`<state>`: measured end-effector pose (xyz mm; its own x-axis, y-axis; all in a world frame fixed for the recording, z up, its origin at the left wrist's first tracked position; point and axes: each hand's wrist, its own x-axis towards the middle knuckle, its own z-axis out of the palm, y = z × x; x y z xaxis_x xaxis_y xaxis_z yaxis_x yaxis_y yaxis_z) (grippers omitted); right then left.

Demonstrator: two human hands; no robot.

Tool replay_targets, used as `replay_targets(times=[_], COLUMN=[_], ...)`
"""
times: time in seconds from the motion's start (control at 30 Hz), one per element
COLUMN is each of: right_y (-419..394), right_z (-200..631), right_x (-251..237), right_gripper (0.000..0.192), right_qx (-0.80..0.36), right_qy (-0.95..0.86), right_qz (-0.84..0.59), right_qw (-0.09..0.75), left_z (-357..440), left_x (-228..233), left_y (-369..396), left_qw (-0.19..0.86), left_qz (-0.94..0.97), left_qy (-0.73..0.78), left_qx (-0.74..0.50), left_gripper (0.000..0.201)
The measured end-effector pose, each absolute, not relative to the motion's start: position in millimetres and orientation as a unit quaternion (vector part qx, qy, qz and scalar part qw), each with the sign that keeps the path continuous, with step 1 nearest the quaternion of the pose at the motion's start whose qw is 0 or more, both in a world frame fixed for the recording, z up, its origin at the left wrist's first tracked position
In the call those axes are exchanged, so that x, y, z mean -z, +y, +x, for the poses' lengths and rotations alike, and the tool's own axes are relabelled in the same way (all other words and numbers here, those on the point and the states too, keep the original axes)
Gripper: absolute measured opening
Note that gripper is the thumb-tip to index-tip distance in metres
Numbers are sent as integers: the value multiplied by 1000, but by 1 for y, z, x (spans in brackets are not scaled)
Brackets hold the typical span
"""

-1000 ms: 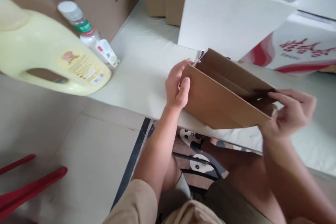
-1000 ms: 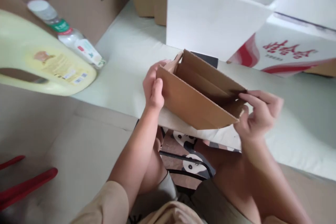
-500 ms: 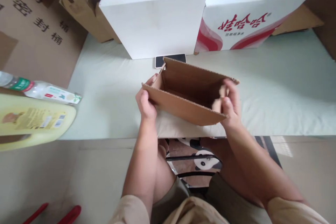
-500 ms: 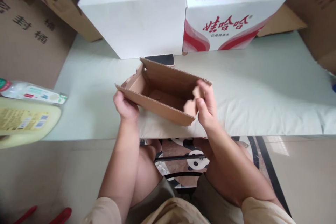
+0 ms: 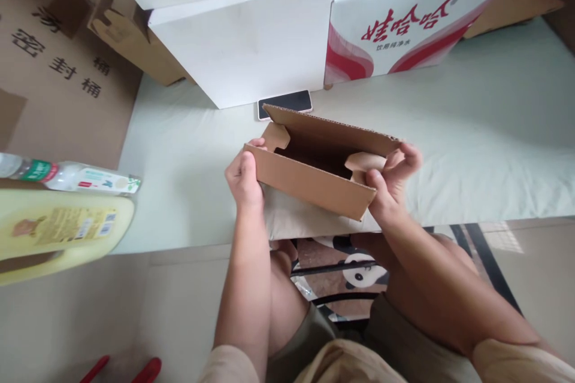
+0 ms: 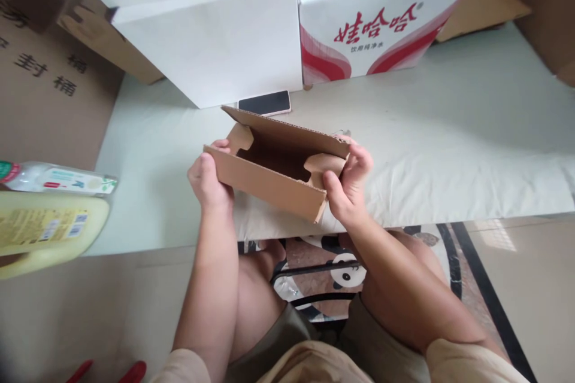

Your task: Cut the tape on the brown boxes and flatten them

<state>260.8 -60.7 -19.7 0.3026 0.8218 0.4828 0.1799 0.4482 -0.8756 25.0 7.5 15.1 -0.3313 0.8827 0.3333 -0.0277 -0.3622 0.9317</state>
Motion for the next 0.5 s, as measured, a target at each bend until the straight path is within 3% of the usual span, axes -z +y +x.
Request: replay_targets(times=[0.37, 0.5], right_y=[-58, -56], right_z=[262, 265], right_x=[11, 11], right_gripper=[19, 26], right_qx=[-294, -290], right_qy=[-512, -513], right_qz=[-429, -424], right_qw=[683, 688], left_z=[19, 18], left_x=[-12, -11], left_y=[8, 7], left_qw=[370, 385], left_qz=[483, 483], left_qy=[421, 416], left_qx=[-673, -668], left_gripper=[45, 42])
